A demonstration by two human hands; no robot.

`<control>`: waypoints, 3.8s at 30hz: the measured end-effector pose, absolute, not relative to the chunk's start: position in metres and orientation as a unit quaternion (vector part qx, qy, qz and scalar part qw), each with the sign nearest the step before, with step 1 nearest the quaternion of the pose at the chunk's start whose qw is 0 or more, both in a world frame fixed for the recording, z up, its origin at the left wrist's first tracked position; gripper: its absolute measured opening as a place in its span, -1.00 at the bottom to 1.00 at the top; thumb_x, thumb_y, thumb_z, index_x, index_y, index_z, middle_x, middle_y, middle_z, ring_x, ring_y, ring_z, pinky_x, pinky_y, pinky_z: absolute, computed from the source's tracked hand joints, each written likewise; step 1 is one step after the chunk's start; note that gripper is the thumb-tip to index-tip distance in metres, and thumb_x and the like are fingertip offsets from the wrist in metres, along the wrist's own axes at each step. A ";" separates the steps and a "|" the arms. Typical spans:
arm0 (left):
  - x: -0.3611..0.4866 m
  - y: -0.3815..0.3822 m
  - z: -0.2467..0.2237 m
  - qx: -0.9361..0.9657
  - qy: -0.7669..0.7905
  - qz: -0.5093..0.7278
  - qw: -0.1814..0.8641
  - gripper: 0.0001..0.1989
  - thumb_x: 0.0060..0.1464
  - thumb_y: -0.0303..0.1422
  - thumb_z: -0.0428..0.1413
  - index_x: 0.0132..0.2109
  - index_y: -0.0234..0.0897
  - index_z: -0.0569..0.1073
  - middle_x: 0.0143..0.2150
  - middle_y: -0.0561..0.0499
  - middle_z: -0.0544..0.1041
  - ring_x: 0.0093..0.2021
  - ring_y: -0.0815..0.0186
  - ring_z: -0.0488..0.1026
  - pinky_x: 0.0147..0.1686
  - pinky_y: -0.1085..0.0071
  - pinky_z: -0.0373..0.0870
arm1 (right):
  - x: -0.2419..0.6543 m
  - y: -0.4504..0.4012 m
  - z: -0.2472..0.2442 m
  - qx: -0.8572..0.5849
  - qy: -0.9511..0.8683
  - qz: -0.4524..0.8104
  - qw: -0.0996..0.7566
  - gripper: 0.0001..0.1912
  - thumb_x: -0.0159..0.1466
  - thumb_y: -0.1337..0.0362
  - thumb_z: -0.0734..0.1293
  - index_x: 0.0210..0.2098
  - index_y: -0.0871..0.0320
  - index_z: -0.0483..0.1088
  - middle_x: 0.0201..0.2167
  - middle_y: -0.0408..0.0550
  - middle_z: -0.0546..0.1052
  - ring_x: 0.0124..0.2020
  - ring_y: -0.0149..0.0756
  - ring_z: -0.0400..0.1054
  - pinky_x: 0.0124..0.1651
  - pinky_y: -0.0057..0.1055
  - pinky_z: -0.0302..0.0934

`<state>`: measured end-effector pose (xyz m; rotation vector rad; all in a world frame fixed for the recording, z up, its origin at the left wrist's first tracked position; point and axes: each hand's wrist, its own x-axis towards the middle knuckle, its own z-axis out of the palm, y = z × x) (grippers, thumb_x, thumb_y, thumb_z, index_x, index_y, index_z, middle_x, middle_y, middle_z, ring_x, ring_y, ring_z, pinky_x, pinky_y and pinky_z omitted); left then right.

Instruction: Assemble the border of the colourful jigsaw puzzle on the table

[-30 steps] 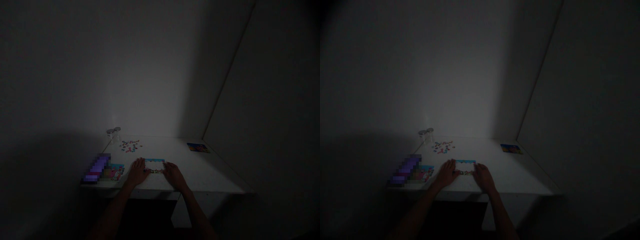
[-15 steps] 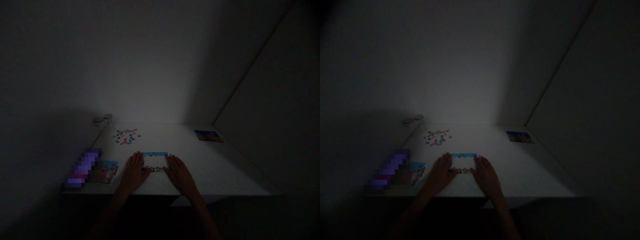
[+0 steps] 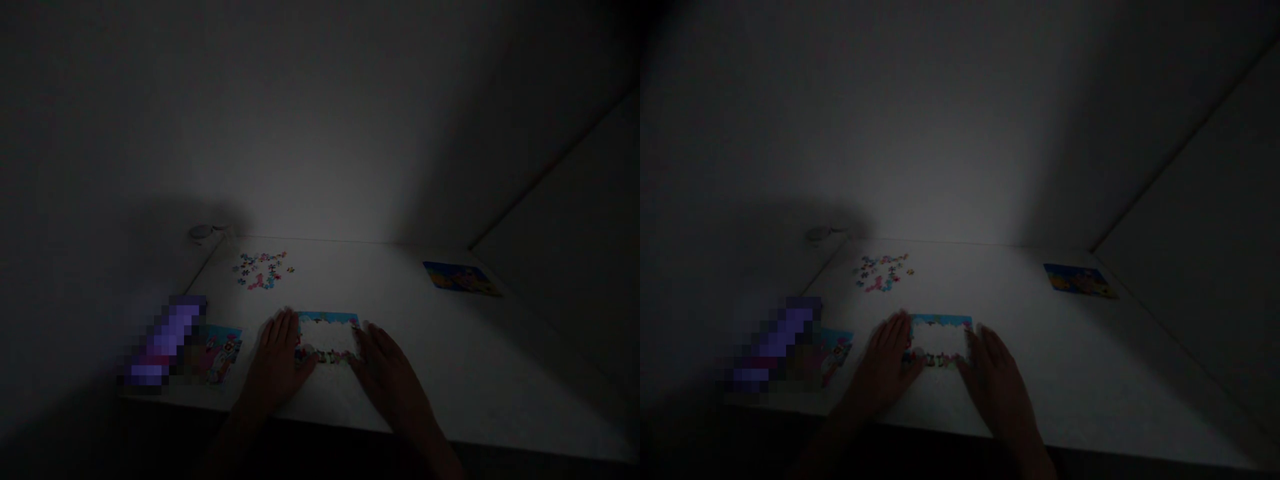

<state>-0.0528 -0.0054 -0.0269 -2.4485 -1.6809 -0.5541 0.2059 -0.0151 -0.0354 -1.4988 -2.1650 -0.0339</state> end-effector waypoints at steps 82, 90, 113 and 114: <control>-0.052 -0.003 -0.031 -0.805 -0.556 -0.202 0.052 -0.12 0.22 0.16 -0.14 0.40 -0.42 -0.10 0.39 -0.38 0.11 0.39 -0.03 0.06 0.29 -0.02 0.10 | 0.201 -0.013 -0.025 -0.553 -0.789 -0.007 0.269 -0.39 0.34 -0.06 0.22 0.27 0.11 0.25 0.23 0.16 0.36 0.26 -0.01 0.23 0.21 0.01 0.26; -0.051 -0.004 -0.030 -0.797 -0.572 -0.189 0.042 -0.15 0.20 0.15 -0.10 0.34 -0.48 0.05 0.38 -0.39 0.12 0.40 -0.03 0.03 0.29 -0.02 0.13 | 0.205 -0.010 -0.030 -0.531 -0.803 -0.007 0.269 -0.38 0.36 -0.07 0.20 0.29 0.10 0.22 0.23 0.16 0.36 0.26 0.03 0.22 0.17 0.06 0.28; -0.050 -0.010 -0.014 -0.788 -0.586 -0.180 -0.051 -0.11 0.18 0.16 -0.09 0.38 -0.47 -0.02 0.43 -0.34 0.01 0.44 0.00 -0.11 0.36 0.00 0.00 | 0.213 -0.003 -0.041 -0.482 -0.830 -0.018 0.280 -0.42 0.36 -0.06 0.18 0.28 0.05 0.24 0.22 0.09 0.38 0.24 0.02 0.26 0.16 0.04 0.30; -0.050 -0.010 -0.013 -0.787 -0.587 -0.182 -0.051 -0.10 0.18 0.16 -0.09 0.37 -0.48 -0.03 0.42 -0.35 0.01 0.44 0.00 -0.11 0.36 0.00 0.01 | 0.213 -0.002 -0.040 -0.480 -0.827 -0.014 0.292 -0.44 0.36 -0.07 0.19 0.26 0.03 0.27 0.20 0.07 0.41 0.22 0.01 0.29 0.14 0.02 0.32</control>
